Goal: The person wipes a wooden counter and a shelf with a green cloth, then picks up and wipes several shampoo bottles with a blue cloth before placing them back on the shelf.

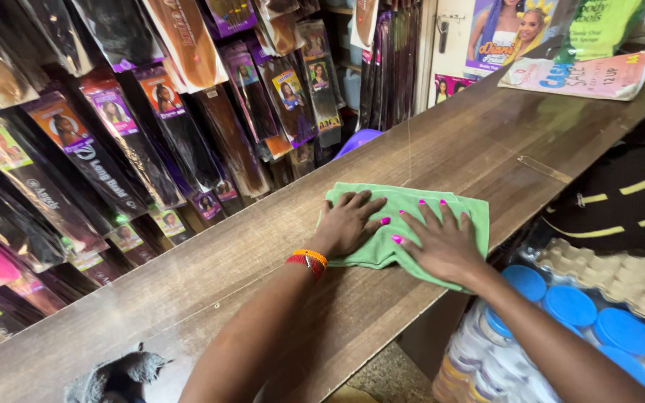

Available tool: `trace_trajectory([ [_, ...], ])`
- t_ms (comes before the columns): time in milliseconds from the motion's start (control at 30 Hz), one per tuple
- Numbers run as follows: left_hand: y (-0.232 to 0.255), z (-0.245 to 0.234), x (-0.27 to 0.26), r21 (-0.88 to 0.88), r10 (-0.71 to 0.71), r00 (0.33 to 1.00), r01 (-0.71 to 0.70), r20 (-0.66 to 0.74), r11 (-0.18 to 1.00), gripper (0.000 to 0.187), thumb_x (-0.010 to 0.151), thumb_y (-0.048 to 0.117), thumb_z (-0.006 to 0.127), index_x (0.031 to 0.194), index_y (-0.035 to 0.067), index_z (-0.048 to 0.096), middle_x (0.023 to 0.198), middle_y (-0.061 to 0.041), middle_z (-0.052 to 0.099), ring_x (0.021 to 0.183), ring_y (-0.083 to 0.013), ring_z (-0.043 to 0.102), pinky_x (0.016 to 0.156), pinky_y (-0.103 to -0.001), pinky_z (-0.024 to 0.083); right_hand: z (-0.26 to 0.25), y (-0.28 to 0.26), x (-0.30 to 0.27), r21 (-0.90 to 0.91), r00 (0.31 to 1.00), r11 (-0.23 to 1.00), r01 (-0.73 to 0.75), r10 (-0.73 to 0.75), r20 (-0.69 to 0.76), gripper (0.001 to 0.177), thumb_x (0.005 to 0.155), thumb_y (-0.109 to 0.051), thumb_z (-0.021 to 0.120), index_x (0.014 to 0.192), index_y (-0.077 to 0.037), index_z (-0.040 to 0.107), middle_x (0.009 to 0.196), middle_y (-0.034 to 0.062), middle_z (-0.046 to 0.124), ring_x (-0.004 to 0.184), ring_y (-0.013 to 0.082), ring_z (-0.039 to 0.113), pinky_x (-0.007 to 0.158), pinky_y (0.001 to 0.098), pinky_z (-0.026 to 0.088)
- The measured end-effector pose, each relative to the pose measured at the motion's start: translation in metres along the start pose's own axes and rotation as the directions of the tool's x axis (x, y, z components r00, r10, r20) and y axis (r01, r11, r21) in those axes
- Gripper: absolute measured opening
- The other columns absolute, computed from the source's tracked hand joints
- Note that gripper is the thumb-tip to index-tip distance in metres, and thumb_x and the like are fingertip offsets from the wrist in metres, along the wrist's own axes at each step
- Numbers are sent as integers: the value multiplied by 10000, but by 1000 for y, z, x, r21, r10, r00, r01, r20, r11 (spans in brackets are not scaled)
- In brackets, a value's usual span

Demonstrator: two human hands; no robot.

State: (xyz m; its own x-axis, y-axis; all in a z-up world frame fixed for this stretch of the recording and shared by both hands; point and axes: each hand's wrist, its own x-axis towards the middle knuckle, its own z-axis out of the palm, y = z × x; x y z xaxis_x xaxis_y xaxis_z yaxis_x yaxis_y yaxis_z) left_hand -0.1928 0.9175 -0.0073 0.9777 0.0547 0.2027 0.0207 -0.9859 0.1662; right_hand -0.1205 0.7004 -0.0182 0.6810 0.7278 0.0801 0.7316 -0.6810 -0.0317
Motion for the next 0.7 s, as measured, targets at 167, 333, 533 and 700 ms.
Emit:
trace_trajectory([
  [167, -52, -4, -44, 25, 2, 999, -3, 36, 1000, 549, 1013, 545, 367, 1542, 403, 409, 1665, -9, 323, 1515, -307, 285, 1144, -646, 243, 0, -87, -16, 64, 997, 995, 79, -80, 7, 893, 963, -738, 263, 1605, -125, 164, 1661, 235, 56, 1511, 498, 20, 1150, 718, 39],
  [333, -100, -45, -171, 58, -54, 998, 52, 41, 997, 528, 1047, 516, 361, 1561, 399, 385, 1690, -21, 255, 1552, -292, 207, 1184, -617, 148, -28, -195, -69, 98, 976, 971, 217, -219, 17, 937, 941, -709, 367, 1586, -61, 163, 1617, 317, 92, 1487, 536, 46, 1121, 737, 62],
  [533, -132, -91, -324, 123, -180, 983, 175, 33, 977, 522, 1047, 508, 355, 1556, 399, 390, 1685, -8, 270, 1561, -267, 207, 1211, -583, 133, -39, -320, -128, 191, 924, 910, 368, -380, 30, 953, 944, -665, 432, 1603, -31, 164, 1628, 359, 89, 1494, 589, 15, 1070, 767, 39],
  [700, -171, -136, -447, 140, -258, 965, 250, 45, 958, 547, 1038, 518, 349, 1568, 390, 389, 1688, -33, 254, 1552, -268, 187, 1219, -563, 132, -41, -433, -164, 247, 876, 849, 468, -483, 2, 934, 943, -674, 440, 1549, -6, 197, 1619, 358, 110, 1490, 581, 18, 1094, 767, 12],
])
